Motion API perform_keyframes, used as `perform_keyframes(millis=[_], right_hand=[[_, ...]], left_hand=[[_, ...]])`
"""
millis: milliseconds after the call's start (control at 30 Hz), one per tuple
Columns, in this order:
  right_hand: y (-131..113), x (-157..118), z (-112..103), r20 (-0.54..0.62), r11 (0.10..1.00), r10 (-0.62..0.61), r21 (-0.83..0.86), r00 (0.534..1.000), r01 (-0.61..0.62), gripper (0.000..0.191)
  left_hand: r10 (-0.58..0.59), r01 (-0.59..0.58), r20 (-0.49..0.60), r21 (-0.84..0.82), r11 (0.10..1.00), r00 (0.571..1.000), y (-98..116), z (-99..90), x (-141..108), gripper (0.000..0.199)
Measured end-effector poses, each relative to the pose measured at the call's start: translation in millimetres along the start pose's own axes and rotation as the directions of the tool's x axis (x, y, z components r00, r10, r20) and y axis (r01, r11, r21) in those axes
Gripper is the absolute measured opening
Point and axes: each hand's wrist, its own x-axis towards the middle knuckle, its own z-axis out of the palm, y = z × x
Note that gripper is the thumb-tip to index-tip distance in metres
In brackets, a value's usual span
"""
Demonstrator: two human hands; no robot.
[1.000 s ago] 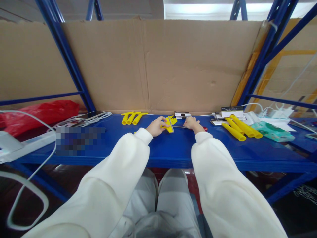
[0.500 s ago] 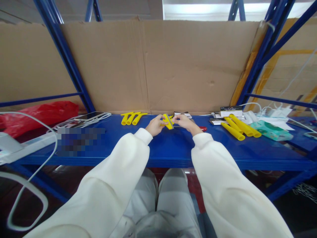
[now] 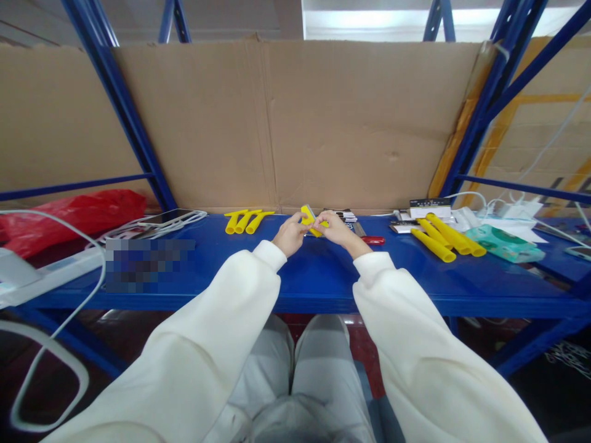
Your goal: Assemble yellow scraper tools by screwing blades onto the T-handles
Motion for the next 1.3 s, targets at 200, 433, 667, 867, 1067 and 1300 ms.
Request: perform_keyframes(millis=[200,433,667,867,1067,1300], right_hand=[[-2,-1,1,0.03,0.999,-0.022,-0.036,0.999,0.023,0.015],[-5,-3,2,0.015,1.0,-0.001,-0.026,1.0,0.002,0.012],[-7,-4,4,0.009,0.999,0.025,-0.039,1.0,-0.025,0.01],[-7,-6,4,0.034,0.998,0.04,-0.053,0.999,-0.038,0.011],[-14,-6,4,0.052,0.986,0.166,-0.012,0.985,-0.166,0.013],[-13,-5,9,0.011,0.96,0.234,0.156,0.972,-0.232,0.009]], left_hand=[[-0.023,0.023,0.02,-0.006,1.0,1.0,3,-1.1,0,0.035],[-0.048,0.048,0.041,0.002,0.999,0.998,6,-4.1,-1,0.033],[-0.045,0.044,0.055,0.016,0.999,0.997,9,-6.6,-2,0.034],[-0.044,0.043,0.076,0.017,0.999,0.996,9,-7.1,-2,0.032],[-0.033,0.03,0.088,0.029,0.999,0.996,10,-7.3,-1,0.031],[-0.063,0.062,0.06,0.02,0.998,0.996,10,-6.1,-2,0.031]])
